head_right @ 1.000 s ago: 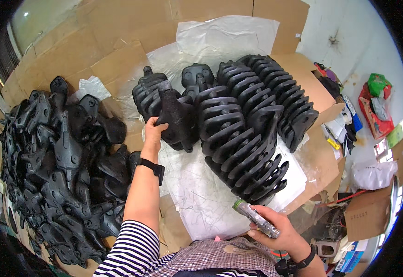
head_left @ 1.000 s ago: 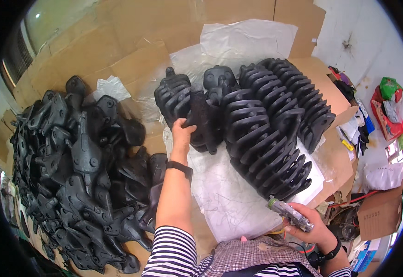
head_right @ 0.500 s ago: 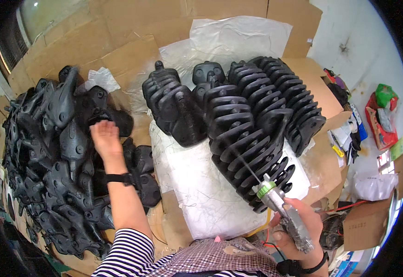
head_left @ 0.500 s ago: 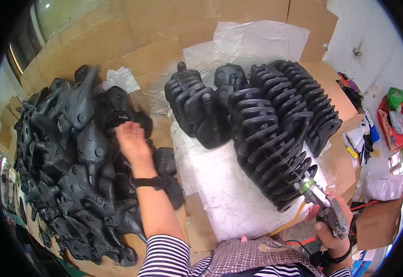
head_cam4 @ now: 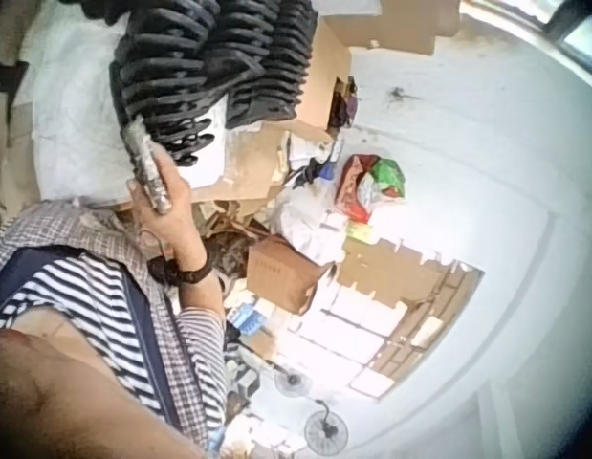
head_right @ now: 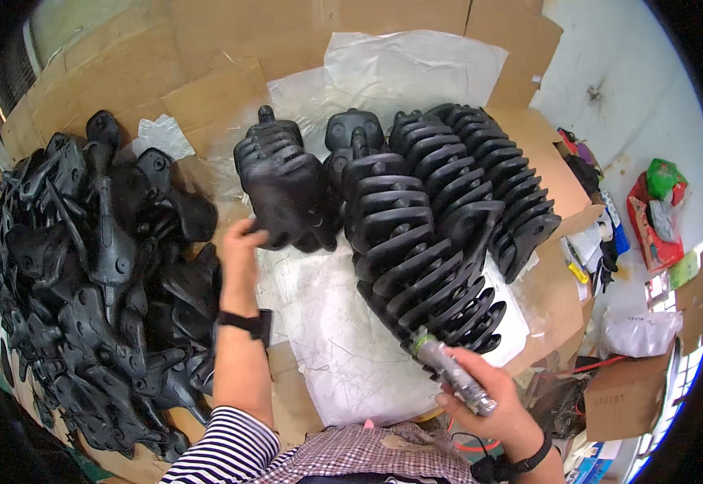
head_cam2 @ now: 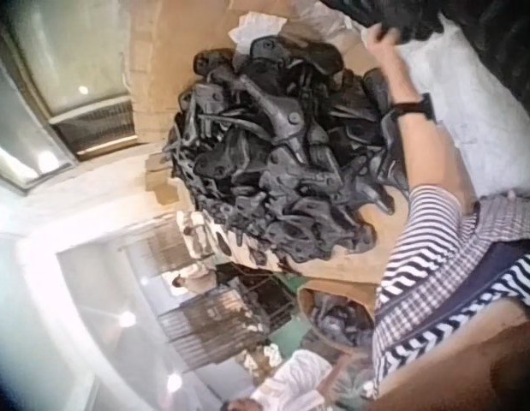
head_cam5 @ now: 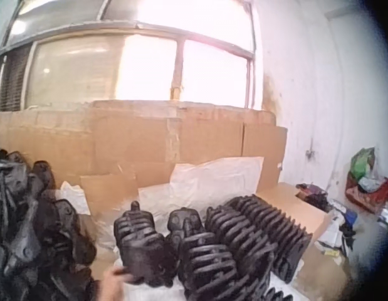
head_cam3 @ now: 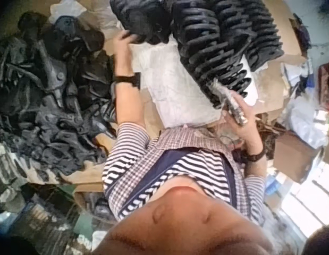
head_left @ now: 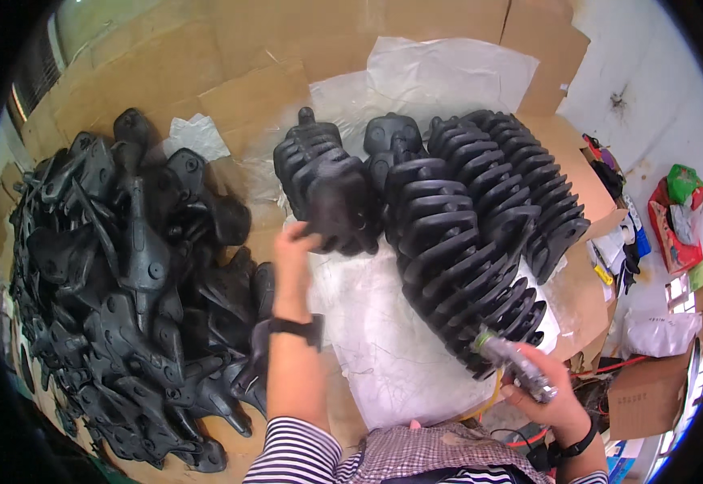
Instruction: The person unpacks a white sack labeled '170#' using a yellow utility knife and removes black cast metal parts. They place the parts on a table and then use a handheld pneumatic tool to clean or deburr the surfaces of the castings one by one.
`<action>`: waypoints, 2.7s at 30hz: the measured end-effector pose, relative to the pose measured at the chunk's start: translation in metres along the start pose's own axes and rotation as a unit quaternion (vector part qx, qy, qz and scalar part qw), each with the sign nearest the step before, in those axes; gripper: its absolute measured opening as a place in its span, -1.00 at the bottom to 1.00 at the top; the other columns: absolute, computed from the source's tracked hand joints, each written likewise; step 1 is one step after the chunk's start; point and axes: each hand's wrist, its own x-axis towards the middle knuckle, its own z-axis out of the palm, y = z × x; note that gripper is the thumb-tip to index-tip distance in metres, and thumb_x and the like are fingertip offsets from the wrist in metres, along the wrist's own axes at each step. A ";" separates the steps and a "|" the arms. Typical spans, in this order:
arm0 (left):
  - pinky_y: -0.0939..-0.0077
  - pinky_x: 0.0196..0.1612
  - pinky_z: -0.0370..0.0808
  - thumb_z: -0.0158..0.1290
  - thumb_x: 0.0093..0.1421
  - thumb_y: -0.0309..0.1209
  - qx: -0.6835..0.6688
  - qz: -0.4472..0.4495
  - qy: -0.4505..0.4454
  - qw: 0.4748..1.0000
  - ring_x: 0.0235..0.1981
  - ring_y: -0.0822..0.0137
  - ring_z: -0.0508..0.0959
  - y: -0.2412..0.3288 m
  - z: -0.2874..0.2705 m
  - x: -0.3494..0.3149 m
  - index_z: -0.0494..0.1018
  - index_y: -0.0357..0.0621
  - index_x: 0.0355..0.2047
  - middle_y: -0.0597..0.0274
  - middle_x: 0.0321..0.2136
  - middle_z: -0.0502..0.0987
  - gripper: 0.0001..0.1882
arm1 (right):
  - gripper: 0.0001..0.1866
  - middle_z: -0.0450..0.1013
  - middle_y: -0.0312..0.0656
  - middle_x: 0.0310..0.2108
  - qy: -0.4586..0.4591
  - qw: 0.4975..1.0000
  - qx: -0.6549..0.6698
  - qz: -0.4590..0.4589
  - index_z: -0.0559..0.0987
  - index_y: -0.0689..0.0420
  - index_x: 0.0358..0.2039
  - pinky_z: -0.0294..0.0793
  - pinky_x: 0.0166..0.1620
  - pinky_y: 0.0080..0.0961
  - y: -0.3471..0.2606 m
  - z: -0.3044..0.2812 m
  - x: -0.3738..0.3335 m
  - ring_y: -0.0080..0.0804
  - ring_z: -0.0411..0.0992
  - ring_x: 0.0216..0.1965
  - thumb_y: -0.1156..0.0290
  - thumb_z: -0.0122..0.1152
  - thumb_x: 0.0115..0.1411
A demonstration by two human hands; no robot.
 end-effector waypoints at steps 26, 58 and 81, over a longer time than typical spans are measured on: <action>0.22 -0.02 0.31 -0.04 0.27 -0.14 -0.242 0.317 0.111 0.910 -0.13 0.22 0.32 0.187 -0.097 0.046 0.26 -0.29 -0.12 0.12 -0.17 0.33 -0.58 | -0.41 0.49 -0.23 -0.39 -0.023 0.999 0.024 -0.007 0.37 0.25 0.06 0.47 -0.20 -0.54 0.010 0.012 0.016 -0.51 0.48 -0.36 0.54 0.31 -0.02; 0.36 0.04 0.38 -0.07 -0.11 -0.64 -0.284 0.046 0.025 0.957 -0.15 0.21 0.50 0.028 -0.096 0.058 0.46 -0.35 -0.26 0.10 -0.22 0.53 -0.67 | -0.35 0.50 -0.25 -0.42 0.100 0.986 0.104 -0.086 0.37 0.32 0.05 0.47 -0.26 -0.60 -0.029 -0.006 0.034 -0.55 0.49 -0.35 0.33 0.40 -0.03; 0.18 0.21 0.15 -0.04 0.28 -0.27 -0.050 0.338 0.313 0.886 0.16 0.06 0.28 0.236 -0.158 -0.121 0.14 -0.10 0.23 0.09 0.18 0.21 -0.46 | -0.36 0.50 -0.23 -0.34 -0.152 0.978 0.135 -0.052 0.37 0.14 0.12 0.45 -0.18 -0.57 0.054 -0.025 -0.021 -0.55 0.46 -0.31 0.45 0.40 0.01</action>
